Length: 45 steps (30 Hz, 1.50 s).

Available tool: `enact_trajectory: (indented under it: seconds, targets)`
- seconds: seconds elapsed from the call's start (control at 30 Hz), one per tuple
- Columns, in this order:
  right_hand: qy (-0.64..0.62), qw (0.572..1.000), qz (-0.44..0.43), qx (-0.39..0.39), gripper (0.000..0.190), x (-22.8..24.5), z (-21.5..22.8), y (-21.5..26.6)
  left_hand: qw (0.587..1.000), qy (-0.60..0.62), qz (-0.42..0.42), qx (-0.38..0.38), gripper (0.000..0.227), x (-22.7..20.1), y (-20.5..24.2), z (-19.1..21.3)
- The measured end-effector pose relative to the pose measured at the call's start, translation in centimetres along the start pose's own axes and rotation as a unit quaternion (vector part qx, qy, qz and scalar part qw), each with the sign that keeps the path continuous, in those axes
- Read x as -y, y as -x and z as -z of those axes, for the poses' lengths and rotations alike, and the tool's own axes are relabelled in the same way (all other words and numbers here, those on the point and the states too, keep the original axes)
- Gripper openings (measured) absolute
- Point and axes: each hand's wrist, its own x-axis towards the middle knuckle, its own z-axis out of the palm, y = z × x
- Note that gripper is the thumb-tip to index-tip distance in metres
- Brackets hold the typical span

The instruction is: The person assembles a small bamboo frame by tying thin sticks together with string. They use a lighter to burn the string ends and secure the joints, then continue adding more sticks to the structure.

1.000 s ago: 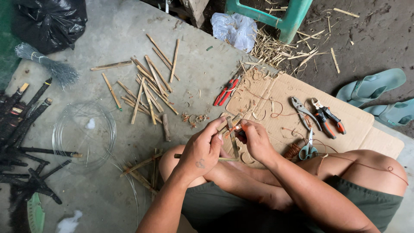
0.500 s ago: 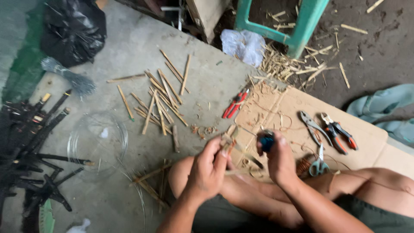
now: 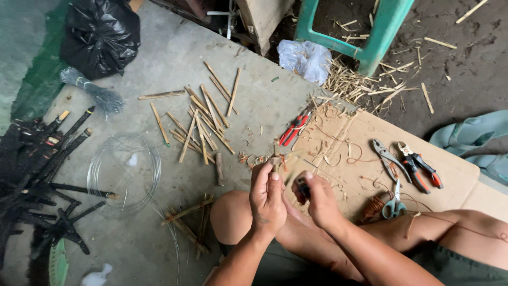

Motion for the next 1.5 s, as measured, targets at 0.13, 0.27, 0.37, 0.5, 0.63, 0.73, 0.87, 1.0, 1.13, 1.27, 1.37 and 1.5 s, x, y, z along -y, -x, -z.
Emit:
enact_trajectory:
  seconds: [0.13, 0.27, 0.37, 0.5, 0.63, 0.73, 0.87, 1.0, 1.13, 1.27, 1.37, 1.5]
  targets:
    - [-0.034, 0.999, -0.03, -0.002, 0.05, -0.6, -1.4, -0.9, 0.996, -0.065, -0.064, 0.006, 0.033, 0.0, -0.2, -0.5]
    - [-0.058, 0.995, -0.07, -0.039, 0.047, -0.2, -1.5, -1.5, 0.991, -0.104, -0.084, 0.001, 0.033, -0.3, -0.1, -0.8]
    - [-0.068, 0.992, -0.089, -0.054, 0.047, -0.2, -1.4, -1.8, 0.994, -0.093, -0.05, -0.002, 0.034, -0.3, -0.3, -1.0]
    - [-0.05, 0.996, -0.057, -0.035, 0.047, -0.4, -1.3, -1.8, 0.989, -0.122, -0.088, -0.001, 0.034, -0.3, -0.5, -1.0]
    - [-0.119, 0.987, -0.099, -0.052, 0.047, -0.5, -1.1, -1.8, 0.989, -0.119, -0.089, 0.005, 0.035, -0.4, -0.4, -1.0]
    - [-0.028, 0.996, -0.075, -0.046, 0.048, -0.4, -1.0, -1.9, 0.988, -0.117, -0.097, 0.004, 0.035, -0.5, -0.5, -1.1]
    - [-0.042, 0.995, -0.079, -0.044, 0.045, -0.4, -1.1, -2.0, 0.996, -0.089, -0.026, 0.01, 0.037, -0.6, -0.4, -1.2]
    - [-0.039, 0.994, -0.087, -0.06, 0.045, -0.6, -1.1, -2.2, 0.996, -0.072, -0.044, 0.016, 0.036, -0.5, -0.3, -1.4]
    - [-0.061, 0.992, -0.086, -0.069, 0.045, -0.9, -1.0, -2.3, 0.995, -0.083, -0.055, 0.015, 0.034, -0.4, -0.3, -1.4]
    - [-0.082, 0.989, -0.095, -0.082, 0.041, -1.0, -1.1, -2.4, 0.991, -0.109, -0.072, 0.013, 0.034, -0.5, -0.4, -1.4]
    - [-0.089, 0.989, -0.088, -0.078, 0.039, -0.9, -1.1, -2.4, 0.99, -0.116, -0.073, 0.014, 0.033, -0.6, -0.3, -1.4]
    - [-0.072, 0.991, -0.08, -0.073, 0.04, -0.6, -1.3, -2.4, 0.99, -0.116, -0.084, 0.017, 0.033, -0.8, -0.3, -1.3]
